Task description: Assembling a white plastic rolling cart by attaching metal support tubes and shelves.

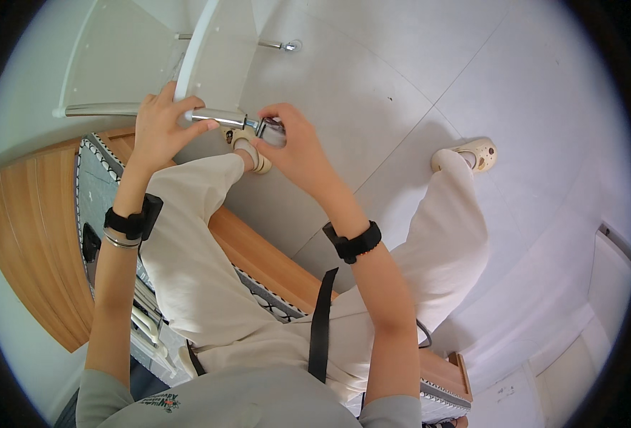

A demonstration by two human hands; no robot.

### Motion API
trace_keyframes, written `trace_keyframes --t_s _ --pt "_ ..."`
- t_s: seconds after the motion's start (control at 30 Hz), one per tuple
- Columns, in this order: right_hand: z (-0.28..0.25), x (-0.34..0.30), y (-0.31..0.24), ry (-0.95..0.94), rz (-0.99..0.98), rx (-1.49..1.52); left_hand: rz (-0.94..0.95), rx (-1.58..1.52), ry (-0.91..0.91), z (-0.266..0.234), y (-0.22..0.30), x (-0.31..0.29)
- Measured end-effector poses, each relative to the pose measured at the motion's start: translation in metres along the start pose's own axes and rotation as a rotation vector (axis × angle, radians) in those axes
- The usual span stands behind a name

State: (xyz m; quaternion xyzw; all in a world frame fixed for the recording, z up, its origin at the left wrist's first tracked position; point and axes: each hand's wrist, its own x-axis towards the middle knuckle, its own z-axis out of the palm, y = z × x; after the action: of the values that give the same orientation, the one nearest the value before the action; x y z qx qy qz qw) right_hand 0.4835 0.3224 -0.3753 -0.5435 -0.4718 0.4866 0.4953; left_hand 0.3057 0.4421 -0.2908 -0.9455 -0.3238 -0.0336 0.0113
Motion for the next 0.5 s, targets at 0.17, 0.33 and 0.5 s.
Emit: trace_keyframes --t_s 0.17,0.33,0.5 --pt "-0.01 0.009 0.003 -0.005 0.403 0.452 -0.057 -0.004 -0.092 -0.003 0.008 -0.001" --pt "-0.002 0.006 0.008 0.197 0.253 0.188 -0.065 0.013 -0.106 -0.003 0.008 0.0" --pt "0.0 0.001 0.016 0.145 -0.377 -0.412 -0.056 0.019 -0.086 -0.003 0.008 0.001"
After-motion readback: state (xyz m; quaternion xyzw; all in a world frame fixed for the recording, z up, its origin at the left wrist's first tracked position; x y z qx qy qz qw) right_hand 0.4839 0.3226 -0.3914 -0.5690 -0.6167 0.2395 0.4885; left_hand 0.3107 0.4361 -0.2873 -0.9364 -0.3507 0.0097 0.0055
